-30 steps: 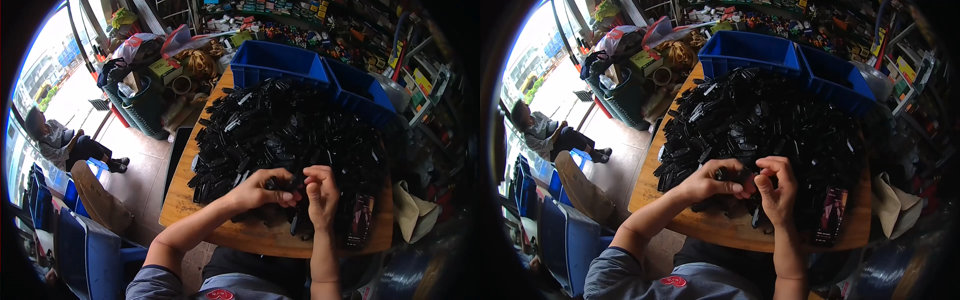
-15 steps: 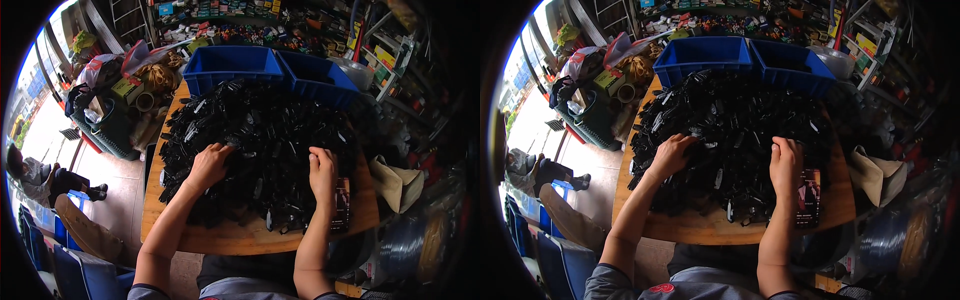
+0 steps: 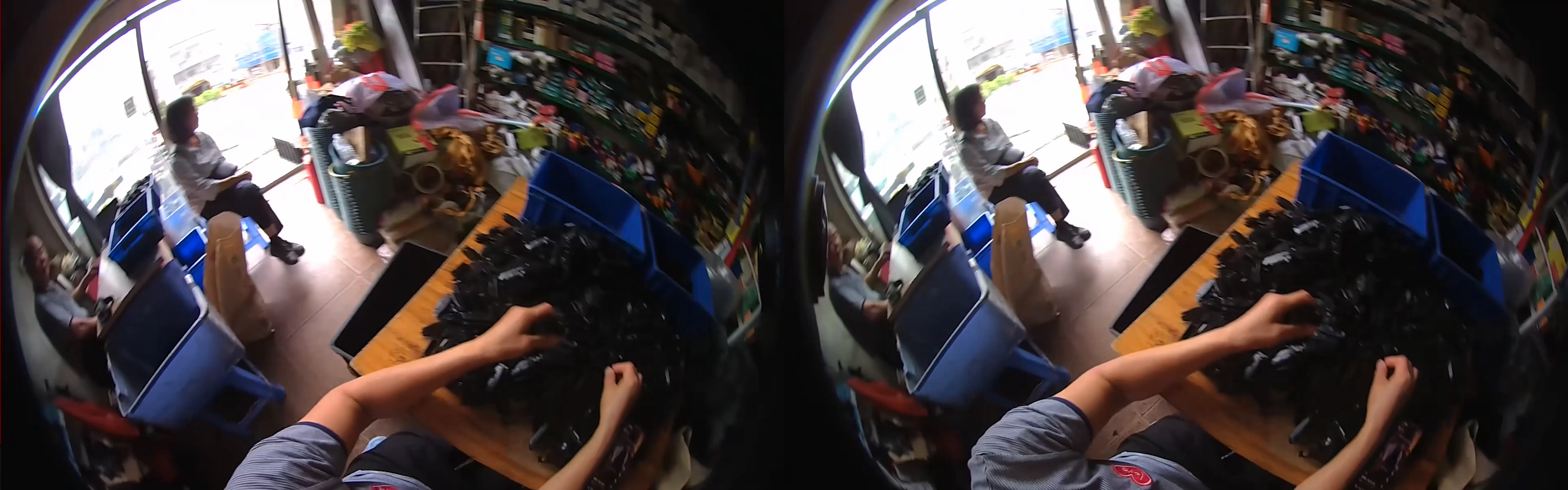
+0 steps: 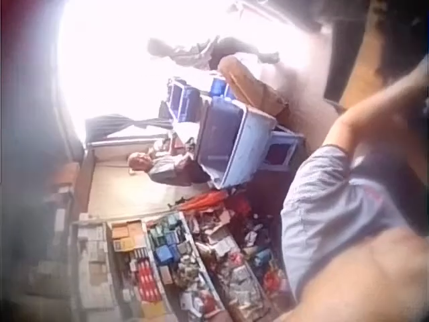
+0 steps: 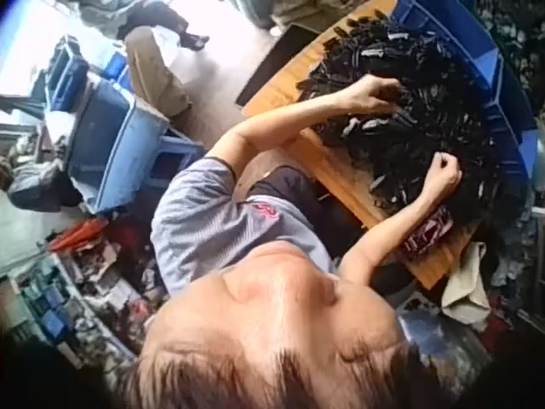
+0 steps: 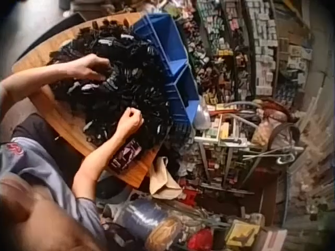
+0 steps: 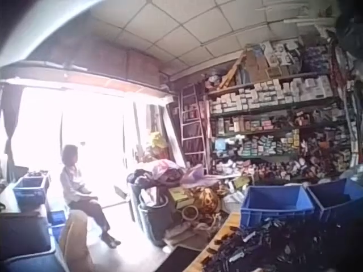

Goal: Inspecting and sorting small black plastic components at a workbench.

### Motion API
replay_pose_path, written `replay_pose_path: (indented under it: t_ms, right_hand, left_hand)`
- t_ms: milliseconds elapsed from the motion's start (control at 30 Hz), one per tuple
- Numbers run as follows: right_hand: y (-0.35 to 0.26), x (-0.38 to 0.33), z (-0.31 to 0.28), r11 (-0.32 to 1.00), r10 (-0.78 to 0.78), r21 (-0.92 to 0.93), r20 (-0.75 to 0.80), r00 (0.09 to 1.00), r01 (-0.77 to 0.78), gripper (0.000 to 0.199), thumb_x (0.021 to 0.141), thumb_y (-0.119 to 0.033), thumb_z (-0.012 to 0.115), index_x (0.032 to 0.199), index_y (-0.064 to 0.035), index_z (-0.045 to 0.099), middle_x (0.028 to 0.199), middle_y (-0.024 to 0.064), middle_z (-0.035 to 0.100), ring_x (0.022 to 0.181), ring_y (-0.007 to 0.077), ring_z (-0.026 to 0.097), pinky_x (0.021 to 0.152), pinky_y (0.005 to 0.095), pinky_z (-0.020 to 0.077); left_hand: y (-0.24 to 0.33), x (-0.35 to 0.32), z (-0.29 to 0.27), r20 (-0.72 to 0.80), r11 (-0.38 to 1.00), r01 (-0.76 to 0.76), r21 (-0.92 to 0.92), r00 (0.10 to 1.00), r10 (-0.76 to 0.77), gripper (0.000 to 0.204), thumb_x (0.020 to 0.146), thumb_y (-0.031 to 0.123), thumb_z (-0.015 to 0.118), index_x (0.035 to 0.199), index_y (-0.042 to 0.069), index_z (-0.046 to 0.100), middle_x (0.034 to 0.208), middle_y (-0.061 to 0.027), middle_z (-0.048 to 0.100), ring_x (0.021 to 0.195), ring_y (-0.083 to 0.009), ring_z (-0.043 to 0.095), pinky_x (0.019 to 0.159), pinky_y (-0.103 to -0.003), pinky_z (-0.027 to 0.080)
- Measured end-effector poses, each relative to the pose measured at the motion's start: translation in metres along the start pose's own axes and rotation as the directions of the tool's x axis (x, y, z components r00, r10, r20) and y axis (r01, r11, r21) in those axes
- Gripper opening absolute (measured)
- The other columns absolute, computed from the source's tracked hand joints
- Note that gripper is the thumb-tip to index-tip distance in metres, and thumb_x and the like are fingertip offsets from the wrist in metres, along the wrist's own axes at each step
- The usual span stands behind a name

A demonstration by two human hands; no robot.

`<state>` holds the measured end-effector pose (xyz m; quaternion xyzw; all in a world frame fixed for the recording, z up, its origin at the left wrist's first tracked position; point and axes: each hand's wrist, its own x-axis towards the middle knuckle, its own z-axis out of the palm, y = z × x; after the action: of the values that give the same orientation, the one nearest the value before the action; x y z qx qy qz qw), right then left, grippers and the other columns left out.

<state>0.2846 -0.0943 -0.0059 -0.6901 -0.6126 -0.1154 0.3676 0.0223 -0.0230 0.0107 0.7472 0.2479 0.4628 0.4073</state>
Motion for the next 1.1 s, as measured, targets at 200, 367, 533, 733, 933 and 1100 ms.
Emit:
replay_pose_path:
  t_ms: [200,367,533,733,933,1100]
  right_hand:
    - [-0.016,-0.005,-0.006,0.810,0.246,0.550,-0.006,0.969,-0.203,0.030,0.079,-0.001,0.058,0.108,-0.0033,0.051,0.077,0.0003,0.049,0.064,0.0079,0.044,0.056,0.0221,0.0375]
    - [-0.045,-0.009,-0.029,0.304,0.277,0.842,0.371,0.886,-0.447,0.042,0.080,-0.013,0.057,0.120,-0.0103,0.047,0.078,-0.0044,0.042,0.066,0.0025,0.039,0.055,0.0146,0.0328]
    - [-0.063,-0.019,-0.023,-0.126,0.004,0.883,0.457,0.890,-0.452,0.022,0.081,-0.015,0.063,0.097,-0.0140,0.048,0.081,-0.0045,0.049,0.066,0.0040,0.047,0.055,0.0162,0.0397]
    - [-0.074,-0.026,-0.014,-0.067,0.031,0.859,0.510,0.860,-0.507,0.025,0.079,-0.015,0.067,0.093,-0.0115,0.047,0.083,-0.0019,0.047,0.059,0.0065,0.049,0.052,0.0180,0.0416]
    - [-0.076,-0.029,-0.013,0.022,-0.029,0.843,0.538,0.842,-0.538,0.030,0.082,-0.026,0.066,0.102,-0.0079,0.053,0.068,-0.0013,0.048,0.057,0.0091,0.048,0.051,0.0220,0.0399]
    - [-0.069,-0.029,-0.014,-0.112,-0.123,0.769,0.618,0.777,-0.629,0.029,0.083,-0.024,0.064,0.104,-0.0084,0.052,0.067,0.0002,0.047,0.050,0.0080,0.043,0.045,0.0198,0.0379]
  left_hand:
    - [0.002,-0.009,0.011,0.124,0.994,-0.100,-0.038,0.987,0.104,0.034,0.075,0.010,0.066,0.104,0.000,0.052,0.092,-0.0166,0.060,0.087,-0.0292,0.060,0.075,-0.035,0.047]
    - [0.006,-0.014,0.017,0.208,0.991,-0.133,-0.022,0.969,0.134,0.029,0.075,0.009,0.065,0.101,0.001,0.053,0.094,-0.0152,0.059,0.089,-0.0308,0.059,0.075,-0.036,0.047]
    - [0.020,-0.015,0.026,0.307,0.964,-0.265,0.034,0.920,0.242,0.024,0.079,0.011,0.062,0.100,0.003,0.055,0.089,-0.0136,0.056,0.085,-0.0311,0.057,0.071,-0.037,0.047]
    - [0.023,-0.018,0.026,0.247,0.975,-0.202,-0.095,0.944,0.220,0.026,0.079,0.011,0.063,0.102,0.001,0.055,0.091,-0.0139,0.057,0.087,-0.0304,0.058,0.073,-0.036,0.047]
    - [0.026,-0.017,0.021,0.205,0.975,-0.208,-0.079,0.954,0.220,0.028,0.078,0.012,0.065,0.102,0.002,0.055,0.092,-0.0131,0.057,0.086,-0.0286,0.059,0.073,-0.035,0.047]
    - [0.025,-0.017,0.022,0.203,0.977,-0.166,-0.137,0.960,0.192,0.027,0.078,0.012,0.066,0.100,0.002,0.055,0.090,-0.0125,0.057,0.084,-0.0279,0.059,0.071,-0.035,0.047]
